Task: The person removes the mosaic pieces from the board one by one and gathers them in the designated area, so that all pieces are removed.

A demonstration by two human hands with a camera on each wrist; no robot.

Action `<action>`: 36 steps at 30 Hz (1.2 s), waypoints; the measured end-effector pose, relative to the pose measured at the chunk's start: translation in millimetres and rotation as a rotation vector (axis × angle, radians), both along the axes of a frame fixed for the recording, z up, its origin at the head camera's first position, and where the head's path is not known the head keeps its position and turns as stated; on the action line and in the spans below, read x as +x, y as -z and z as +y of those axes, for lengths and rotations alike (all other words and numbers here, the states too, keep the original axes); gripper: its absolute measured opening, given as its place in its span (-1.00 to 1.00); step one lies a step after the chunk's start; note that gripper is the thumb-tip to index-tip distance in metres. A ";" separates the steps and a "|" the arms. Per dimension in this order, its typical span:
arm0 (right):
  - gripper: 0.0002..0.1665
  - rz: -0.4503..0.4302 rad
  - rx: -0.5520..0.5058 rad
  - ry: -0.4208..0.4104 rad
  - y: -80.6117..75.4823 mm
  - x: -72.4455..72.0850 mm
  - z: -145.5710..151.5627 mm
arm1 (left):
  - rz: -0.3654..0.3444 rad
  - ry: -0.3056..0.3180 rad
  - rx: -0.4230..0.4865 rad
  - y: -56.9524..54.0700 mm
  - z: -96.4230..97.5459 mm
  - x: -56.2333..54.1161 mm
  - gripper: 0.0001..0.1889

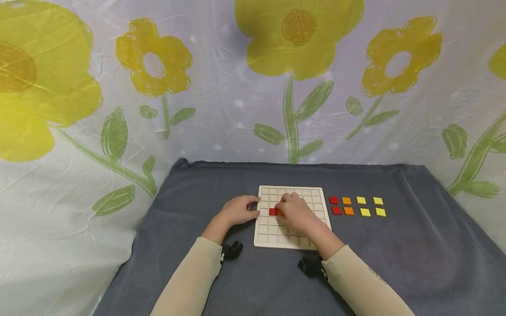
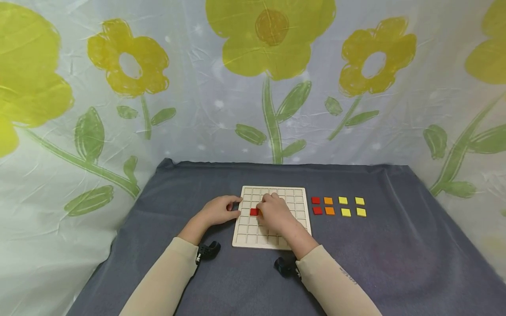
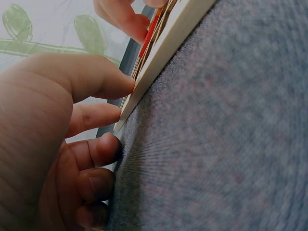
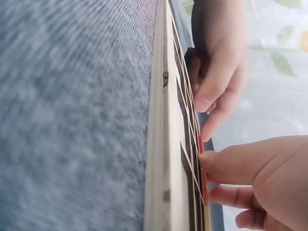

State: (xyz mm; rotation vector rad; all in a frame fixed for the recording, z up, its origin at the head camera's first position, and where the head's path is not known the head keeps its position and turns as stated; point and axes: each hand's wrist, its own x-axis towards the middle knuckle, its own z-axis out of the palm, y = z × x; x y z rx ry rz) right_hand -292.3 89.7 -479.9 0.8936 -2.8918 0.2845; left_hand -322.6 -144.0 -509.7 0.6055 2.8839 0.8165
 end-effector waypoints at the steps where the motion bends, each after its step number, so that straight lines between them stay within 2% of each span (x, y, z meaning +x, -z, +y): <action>1: -0.77 -0.001 -0.013 0.002 0.3 -0.5 0.0 | 0.001 -0.001 -0.001 -0.2 0.1 -0.2 -0.47; 11: -0.77 0.058 -0.100 -0.057 3.2 -6.0 -0.5 | -0.003 0.000 -0.012 -0.7 1.3 -0.5 -0.47; 18: -0.75 0.147 -0.187 -0.124 5.8 -7.8 -1.1 | 0.001 -0.005 -0.013 -1.2 1.8 -0.7 -0.47; 23: -0.74 0.197 -0.210 -0.139 8.7 -7.0 -3.3 | 0.002 0.001 -0.015 0.7 0.6 -0.7 -0.48; 32: -0.77 0.205 -0.226 -0.149 5.8 -5.4 -2.4 | 0.004 0.004 -0.008 -0.4 0.5 -0.3 -0.47; 36: -0.78 0.168 -0.233 -0.130 1.4 -2.0 1.0 | 0.007 0.000 -0.022 1.2 0.4 -0.1 -0.48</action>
